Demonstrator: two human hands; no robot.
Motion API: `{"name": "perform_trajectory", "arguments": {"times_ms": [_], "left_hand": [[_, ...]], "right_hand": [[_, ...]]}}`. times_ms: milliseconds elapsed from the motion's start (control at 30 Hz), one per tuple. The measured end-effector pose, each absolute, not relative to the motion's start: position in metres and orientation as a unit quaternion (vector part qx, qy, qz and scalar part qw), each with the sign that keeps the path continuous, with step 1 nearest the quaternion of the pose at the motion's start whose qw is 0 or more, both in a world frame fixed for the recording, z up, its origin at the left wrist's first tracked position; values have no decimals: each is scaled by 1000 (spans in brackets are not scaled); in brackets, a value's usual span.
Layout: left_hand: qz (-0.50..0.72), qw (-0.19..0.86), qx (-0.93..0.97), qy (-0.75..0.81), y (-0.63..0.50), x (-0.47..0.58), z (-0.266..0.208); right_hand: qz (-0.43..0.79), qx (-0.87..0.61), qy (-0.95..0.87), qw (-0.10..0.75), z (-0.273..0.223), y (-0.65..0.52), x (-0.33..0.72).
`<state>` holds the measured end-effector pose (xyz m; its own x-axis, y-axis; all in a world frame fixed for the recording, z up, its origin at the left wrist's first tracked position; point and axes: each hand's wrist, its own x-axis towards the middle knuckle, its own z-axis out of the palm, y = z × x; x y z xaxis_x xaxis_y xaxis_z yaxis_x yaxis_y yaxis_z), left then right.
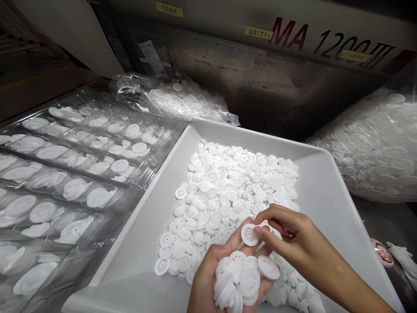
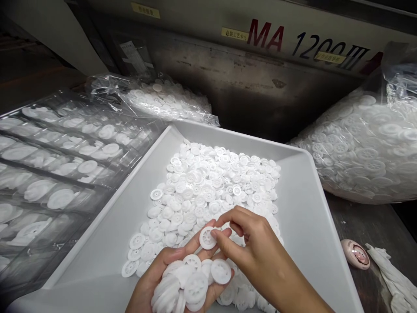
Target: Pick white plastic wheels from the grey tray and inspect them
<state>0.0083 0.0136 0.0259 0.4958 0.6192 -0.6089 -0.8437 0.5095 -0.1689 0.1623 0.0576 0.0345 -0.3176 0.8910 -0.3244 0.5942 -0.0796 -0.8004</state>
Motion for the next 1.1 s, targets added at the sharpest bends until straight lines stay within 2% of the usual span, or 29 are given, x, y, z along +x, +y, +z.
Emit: {"name": "perform_trajectory", "arguments": {"times_ms": [233, 467, 633, 967, 1100], "left_hand": [[466, 817, -233, 247, 10, 5, 26], [473, 827, -241, 185, 7, 4, 13], [471, 836, -216, 177, 6, 3, 13], [479, 824, -196, 229, 8, 5, 21], [469, 827, -183, 249, 6, 3, 14]], "right_hand": [[409, -409, -813, 64, 53, 50, 179], [255, -330, -899, 135, 46, 46, 179], [158, -302, -932, 124, 44, 49, 187], [124, -308, -939, 84, 43, 49, 192], [134, -303, -938, 101, 43, 46, 190]]}}
